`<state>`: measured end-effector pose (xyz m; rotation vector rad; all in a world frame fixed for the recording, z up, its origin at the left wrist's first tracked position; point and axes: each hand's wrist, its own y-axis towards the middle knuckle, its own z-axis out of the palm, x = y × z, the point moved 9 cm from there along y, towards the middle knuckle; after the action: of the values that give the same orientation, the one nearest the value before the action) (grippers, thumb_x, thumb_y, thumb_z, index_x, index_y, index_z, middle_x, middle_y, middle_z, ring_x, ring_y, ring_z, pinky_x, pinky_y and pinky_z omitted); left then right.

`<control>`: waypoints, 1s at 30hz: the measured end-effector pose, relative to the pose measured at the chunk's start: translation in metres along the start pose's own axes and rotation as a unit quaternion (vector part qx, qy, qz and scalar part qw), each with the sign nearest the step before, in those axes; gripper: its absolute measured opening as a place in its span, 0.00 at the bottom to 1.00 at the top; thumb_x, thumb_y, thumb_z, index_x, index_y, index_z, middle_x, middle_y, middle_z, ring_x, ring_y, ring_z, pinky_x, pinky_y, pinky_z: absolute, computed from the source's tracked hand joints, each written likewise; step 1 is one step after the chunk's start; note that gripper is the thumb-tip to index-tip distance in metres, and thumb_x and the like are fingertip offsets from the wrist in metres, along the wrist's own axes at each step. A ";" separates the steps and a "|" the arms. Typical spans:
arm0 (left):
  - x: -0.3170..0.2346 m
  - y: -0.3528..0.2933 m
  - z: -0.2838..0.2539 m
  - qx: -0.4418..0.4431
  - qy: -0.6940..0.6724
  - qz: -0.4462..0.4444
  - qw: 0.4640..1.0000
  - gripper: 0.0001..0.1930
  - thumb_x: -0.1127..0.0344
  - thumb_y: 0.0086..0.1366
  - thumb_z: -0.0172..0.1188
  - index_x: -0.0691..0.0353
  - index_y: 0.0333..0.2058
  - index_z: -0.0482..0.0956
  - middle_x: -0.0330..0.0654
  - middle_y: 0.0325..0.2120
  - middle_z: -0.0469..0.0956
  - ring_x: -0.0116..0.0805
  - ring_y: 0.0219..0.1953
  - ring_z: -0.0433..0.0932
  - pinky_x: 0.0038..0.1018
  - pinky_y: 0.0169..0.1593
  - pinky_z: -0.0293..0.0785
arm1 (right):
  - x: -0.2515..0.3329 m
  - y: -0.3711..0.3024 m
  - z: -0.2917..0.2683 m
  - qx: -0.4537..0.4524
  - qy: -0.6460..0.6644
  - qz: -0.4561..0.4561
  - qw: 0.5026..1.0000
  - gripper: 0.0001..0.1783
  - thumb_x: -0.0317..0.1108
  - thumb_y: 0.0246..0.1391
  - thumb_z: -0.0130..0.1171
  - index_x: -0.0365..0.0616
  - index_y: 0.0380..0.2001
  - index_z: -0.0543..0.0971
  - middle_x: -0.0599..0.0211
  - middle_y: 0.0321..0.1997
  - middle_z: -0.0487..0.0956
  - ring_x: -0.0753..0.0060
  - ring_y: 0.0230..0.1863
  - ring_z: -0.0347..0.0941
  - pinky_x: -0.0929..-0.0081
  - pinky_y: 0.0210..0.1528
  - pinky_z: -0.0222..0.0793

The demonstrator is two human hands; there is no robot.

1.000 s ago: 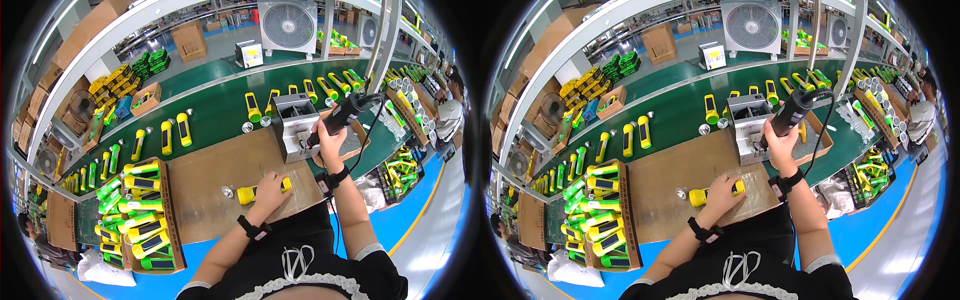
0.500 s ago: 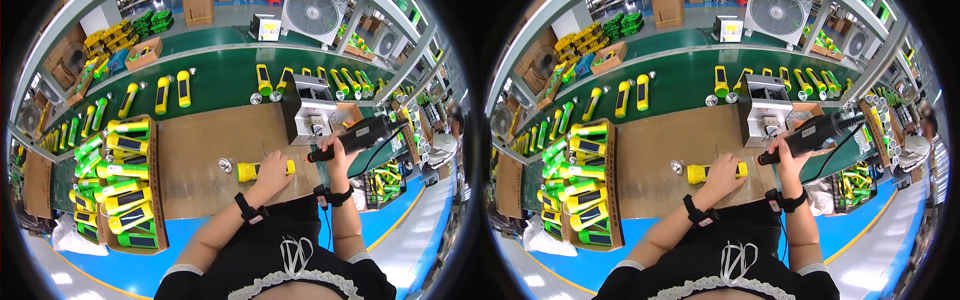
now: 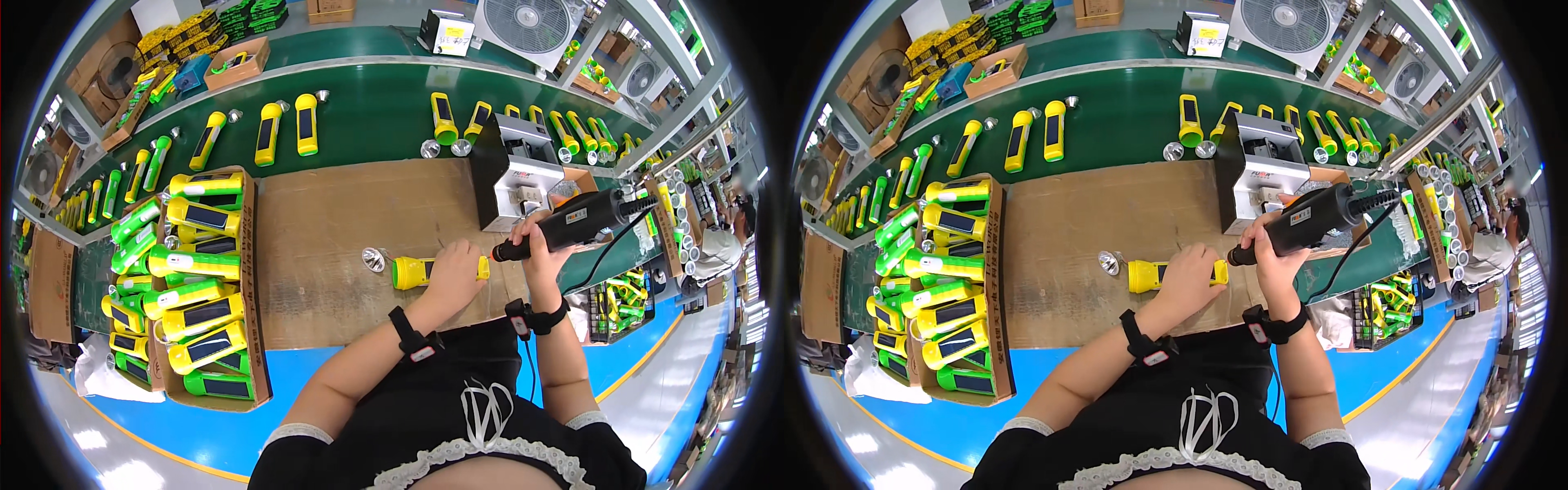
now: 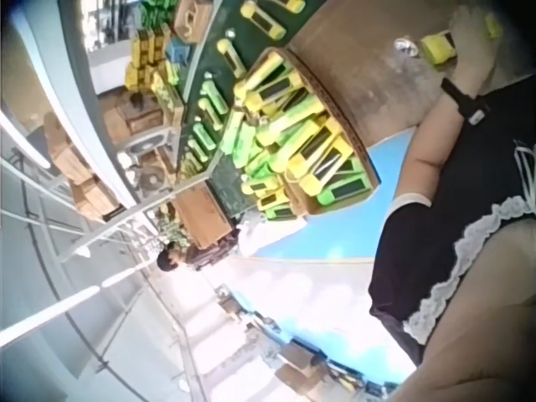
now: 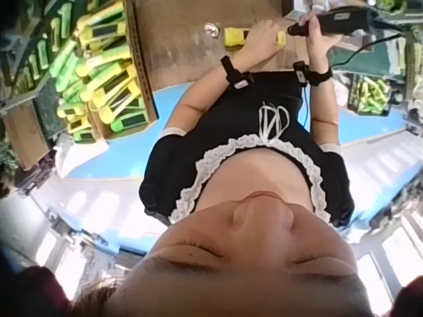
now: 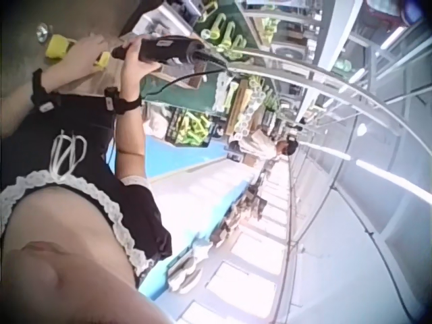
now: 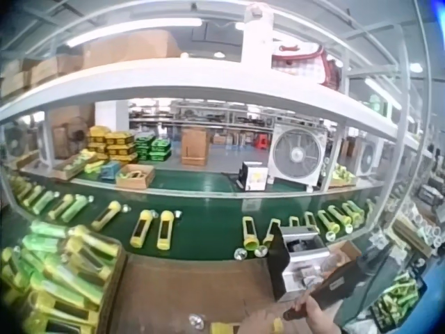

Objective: The recorder uses a power screwdriver to assemble components of solar-powered flashlights at a factory station.

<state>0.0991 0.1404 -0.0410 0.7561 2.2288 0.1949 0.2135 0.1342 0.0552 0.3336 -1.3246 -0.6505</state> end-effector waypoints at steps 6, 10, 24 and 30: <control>0.002 0.000 -0.006 -0.021 0.009 0.001 1.000 0.22 0.63 0.40 0.70 0.61 0.34 0.70 0.45 0.31 0.69 0.45 0.38 0.70 0.37 0.40 0.68 | -0.025 0.001 0.004 0.051 0.007 0.021 0.998 0.27 0.20 0.48 0.53 0.38 0.51 0.56 0.64 0.23 0.70 0.73 0.21 0.69 0.76 0.27 0.68; 0.002 -0.002 0.001 -0.011 0.005 -0.004 1.000 0.22 0.63 0.40 0.69 0.63 0.33 0.69 0.47 0.32 0.69 0.46 0.38 0.70 0.37 0.40 0.68 | -0.043 -0.007 0.002 0.084 0.027 0.074 0.993 0.24 0.20 0.48 0.52 0.41 0.48 0.57 0.67 0.22 0.68 0.73 0.20 0.67 0.73 0.28 0.67; 0.004 0.002 0.004 0.037 -0.025 -0.042 0.998 0.20 0.61 0.44 0.66 0.61 0.35 0.72 0.46 0.34 0.69 0.44 0.41 0.70 0.36 0.44 0.67 | -0.025 -0.002 0.010 0.076 0.015 0.046 0.996 0.31 0.35 0.49 0.62 0.47 0.52 0.58 0.68 0.22 0.67 0.72 0.19 0.67 0.72 0.27 0.67; 0.010 0.000 0.003 0.030 -0.011 -0.044 0.999 0.22 0.60 0.43 0.67 0.58 0.39 0.74 0.45 0.35 0.70 0.43 0.42 0.70 0.36 0.46 0.66 | 0.045 0.031 -0.020 -0.090 -0.061 -0.153 0.982 0.38 0.32 0.52 0.55 0.39 0.62 0.49 0.67 0.24 0.67 0.74 0.21 0.65 0.70 0.29 0.65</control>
<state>0.0958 0.1455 -0.0494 0.6878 2.2495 0.0769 0.2447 0.1281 0.1042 0.3575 -1.3299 -1.0564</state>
